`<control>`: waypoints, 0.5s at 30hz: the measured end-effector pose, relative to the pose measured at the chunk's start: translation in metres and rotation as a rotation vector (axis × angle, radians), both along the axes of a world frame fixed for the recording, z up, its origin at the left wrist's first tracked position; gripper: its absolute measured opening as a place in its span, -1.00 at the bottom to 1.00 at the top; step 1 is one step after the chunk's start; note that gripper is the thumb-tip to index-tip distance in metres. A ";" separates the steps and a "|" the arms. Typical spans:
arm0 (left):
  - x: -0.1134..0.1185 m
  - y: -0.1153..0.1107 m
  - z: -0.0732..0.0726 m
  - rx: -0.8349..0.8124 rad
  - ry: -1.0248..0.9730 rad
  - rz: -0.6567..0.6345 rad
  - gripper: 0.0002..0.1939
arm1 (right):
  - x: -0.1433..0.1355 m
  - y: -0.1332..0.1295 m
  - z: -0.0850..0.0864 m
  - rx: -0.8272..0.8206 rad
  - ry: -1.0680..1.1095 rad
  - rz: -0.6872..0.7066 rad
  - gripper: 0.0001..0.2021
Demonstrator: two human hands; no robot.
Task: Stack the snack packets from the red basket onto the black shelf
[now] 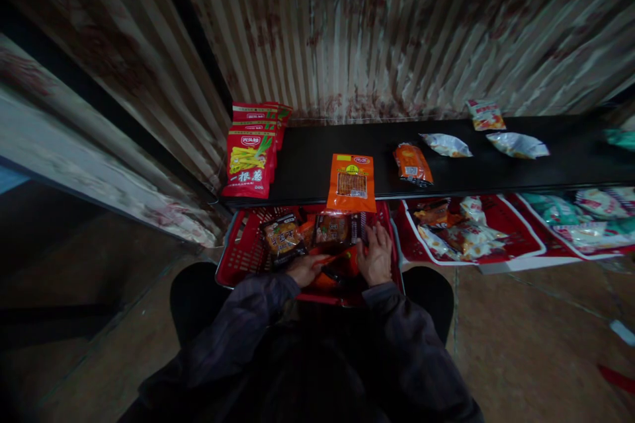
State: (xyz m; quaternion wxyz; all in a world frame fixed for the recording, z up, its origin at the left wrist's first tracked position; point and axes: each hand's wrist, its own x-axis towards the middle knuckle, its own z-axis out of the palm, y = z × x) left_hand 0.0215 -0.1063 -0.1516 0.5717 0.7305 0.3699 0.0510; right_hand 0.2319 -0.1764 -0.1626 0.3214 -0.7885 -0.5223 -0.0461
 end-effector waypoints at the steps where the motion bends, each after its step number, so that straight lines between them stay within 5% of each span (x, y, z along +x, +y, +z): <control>1: 0.000 -0.002 0.004 0.029 0.036 -0.023 -0.57 | -0.005 0.002 0.003 0.003 -0.008 0.032 -0.58; 5: -0.017 -0.002 0.011 0.105 0.100 -0.072 -0.57 | -0.027 0.011 0.009 -0.155 0.044 0.330 -0.65; 9: -0.048 0.016 0.004 0.028 0.163 0.219 -0.70 | -0.042 0.019 0.013 -0.450 0.236 0.686 -0.62; 15: -0.057 0.028 -0.016 -0.143 0.095 0.262 -0.78 | -0.042 0.021 0.014 -0.684 0.246 0.611 -0.71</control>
